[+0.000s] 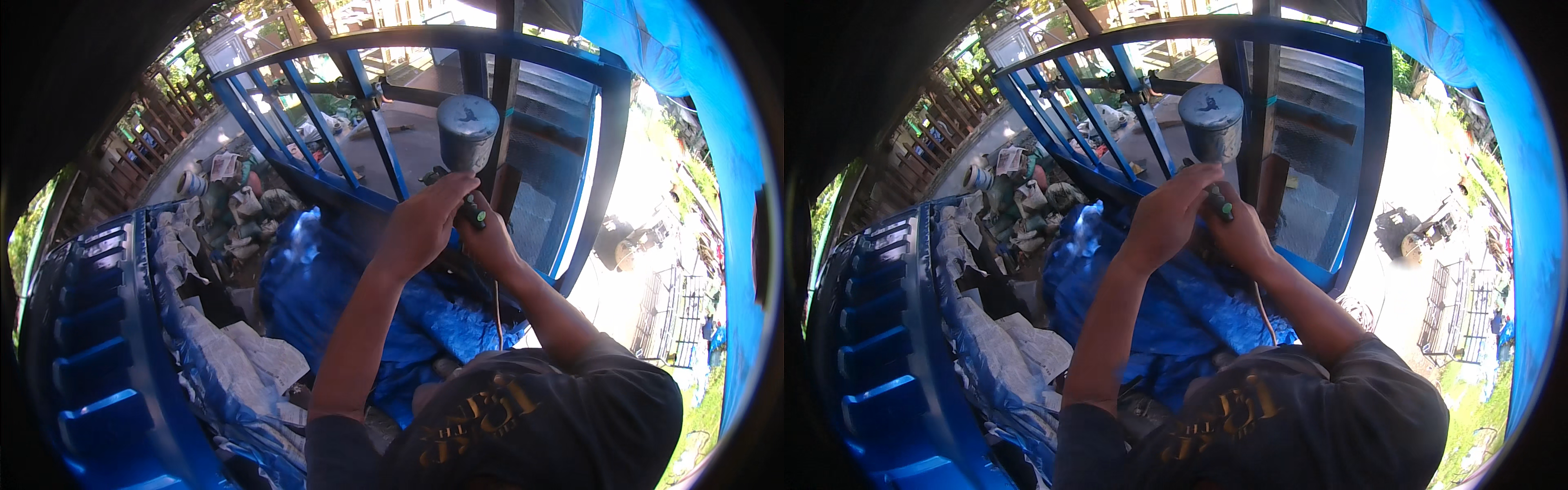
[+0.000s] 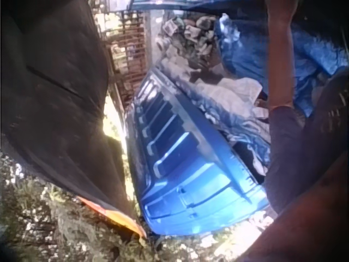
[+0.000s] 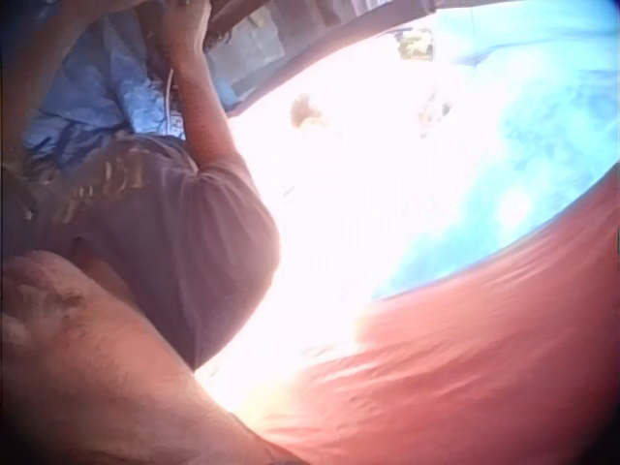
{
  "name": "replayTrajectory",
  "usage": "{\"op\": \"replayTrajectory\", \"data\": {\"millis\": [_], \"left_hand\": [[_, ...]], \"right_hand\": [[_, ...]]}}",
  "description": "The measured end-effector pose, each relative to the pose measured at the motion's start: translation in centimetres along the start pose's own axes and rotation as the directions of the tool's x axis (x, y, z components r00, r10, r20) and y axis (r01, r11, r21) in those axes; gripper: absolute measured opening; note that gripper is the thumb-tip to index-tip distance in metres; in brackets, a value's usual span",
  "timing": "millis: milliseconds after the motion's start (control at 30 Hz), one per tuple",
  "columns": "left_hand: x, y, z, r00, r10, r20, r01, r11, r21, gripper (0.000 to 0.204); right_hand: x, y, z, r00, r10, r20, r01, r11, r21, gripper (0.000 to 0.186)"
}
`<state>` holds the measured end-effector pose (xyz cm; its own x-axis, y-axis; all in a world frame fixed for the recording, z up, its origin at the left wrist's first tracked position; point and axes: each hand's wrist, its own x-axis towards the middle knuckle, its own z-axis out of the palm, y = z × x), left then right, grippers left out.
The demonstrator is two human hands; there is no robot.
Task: The person pours blue paint into a spray gun cup, stirs it, and then sprays the blue paint onto the metal frame of a truck bed. The person sits on the ground during the preparation phase and stands while spraying.
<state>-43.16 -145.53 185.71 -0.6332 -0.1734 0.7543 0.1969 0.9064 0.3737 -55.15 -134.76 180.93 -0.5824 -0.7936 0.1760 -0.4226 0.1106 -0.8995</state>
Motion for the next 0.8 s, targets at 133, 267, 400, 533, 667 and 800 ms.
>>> {"op": "replayTrajectory", "data": {"millis": [133, 267, 400, 533, 667, 800], "left_hand": [[-7.5, -7.0, 6.3, 0.734, -0.655, -0.179, 0.538, 0.722, -0.435, 0.029], [-9.5, -10.7, 9.4, 0.521, -0.824, 0.223, 0.583, 0.154, -0.798, 0.029], [-9.4, -13.9, 9.3, 0.507, -0.803, 0.314, 0.486, -0.034, -0.873, 0.030], [-9.3, -16.2, 9.3, 0.492, -0.814, 0.310, 0.519, -0.012, -0.855, 0.035], [-9.1, -17.7, 9.8, 0.450, -0.818, 0.358, 0.605, -0.015, -0.796, 0.041], [-9.6, -18.6, 10.9, 0.429, -0.818, 0.384, 0.584, -0.073, -0.808, 0.039]], "right_hand": [[4.7, 0.7, 4.1, 0.999, 0.000, -0.049, 0.002, 0.999, 0.033, 0.043], [8.8, 1.3, 8.3, 0.991, 0.023, -0.130, -0.028, 0.999, -0.037, 0.046], [12.9, 4.0, 11.1, 0.970, -0.053, -0.237, 0.041, 0.998, -0.056, 0.045], [15.3, 4.8, 12.9, 0.969, -0.037, -0.246, 0.034, 0.999, -0.018, 0.044], [16.5, 4.4, 13.5, 0.970, -0.019, -0.241, 0.022, 1.000, 0.012, 0.044], [17.6, 5.3, 13.9, 0.975, 0.019, -0.222, -0.026, 0.999, -0.028, 0.049]]}}
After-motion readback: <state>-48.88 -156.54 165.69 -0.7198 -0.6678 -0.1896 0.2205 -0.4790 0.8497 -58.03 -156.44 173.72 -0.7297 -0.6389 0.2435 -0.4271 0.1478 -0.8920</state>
